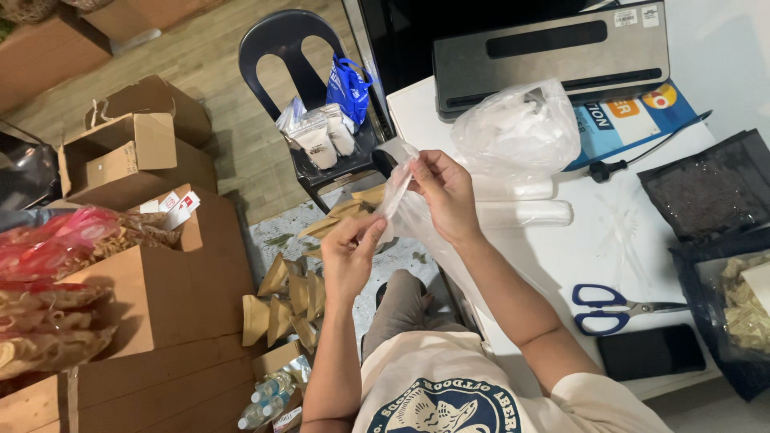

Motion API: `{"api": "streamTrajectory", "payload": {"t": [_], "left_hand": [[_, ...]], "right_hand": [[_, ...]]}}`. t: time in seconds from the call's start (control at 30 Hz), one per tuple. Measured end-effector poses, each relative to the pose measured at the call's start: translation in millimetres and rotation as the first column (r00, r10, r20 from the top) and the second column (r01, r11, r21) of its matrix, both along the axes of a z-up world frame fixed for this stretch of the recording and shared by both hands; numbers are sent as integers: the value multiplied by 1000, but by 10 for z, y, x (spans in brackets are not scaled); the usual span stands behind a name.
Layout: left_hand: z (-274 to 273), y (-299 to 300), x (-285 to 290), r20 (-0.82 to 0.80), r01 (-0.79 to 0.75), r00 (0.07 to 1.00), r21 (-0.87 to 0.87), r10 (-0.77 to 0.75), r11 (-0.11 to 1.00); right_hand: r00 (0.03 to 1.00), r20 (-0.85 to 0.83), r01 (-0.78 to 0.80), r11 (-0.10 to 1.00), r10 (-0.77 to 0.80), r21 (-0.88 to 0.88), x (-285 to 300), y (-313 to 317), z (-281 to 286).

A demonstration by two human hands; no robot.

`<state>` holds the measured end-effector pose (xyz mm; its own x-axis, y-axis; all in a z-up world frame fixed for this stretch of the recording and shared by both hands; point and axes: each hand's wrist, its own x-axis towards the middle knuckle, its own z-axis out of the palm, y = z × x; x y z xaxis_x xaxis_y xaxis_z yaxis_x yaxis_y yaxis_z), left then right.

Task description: The person prepares plastic packaging materials by separating and rolling them by hand.

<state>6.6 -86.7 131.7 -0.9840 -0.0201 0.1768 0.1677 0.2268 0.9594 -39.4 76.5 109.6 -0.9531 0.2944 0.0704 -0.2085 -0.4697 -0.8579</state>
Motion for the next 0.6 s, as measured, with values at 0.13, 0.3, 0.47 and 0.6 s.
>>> {"api": "streamTrajectory", "payload": {"t": [0.13, 0.3, 0.47, 0.6], "left_hand": [[-20, -31, -22, -184, -4, 983, 0, 4, 1000], [-188, -75, -72, -167, -71, 982, 70, 82, 995], [-237, -100, -81, -186, -26, 981, 106, 46, 994], [-248, -108, -77, -203, 3, 979, 67, 11, 998]], "right_hand": [[1000, -6, 20, 999, -20, 28, -22, 48, -147], [994, -63, -88, 995, 90, 42, 47, 32, 1], [935, 3, -351, 925, 354, 148, 72, 21, -21], [890, 82, -456, 868, 449, 198, 85, 25, -87]]}}
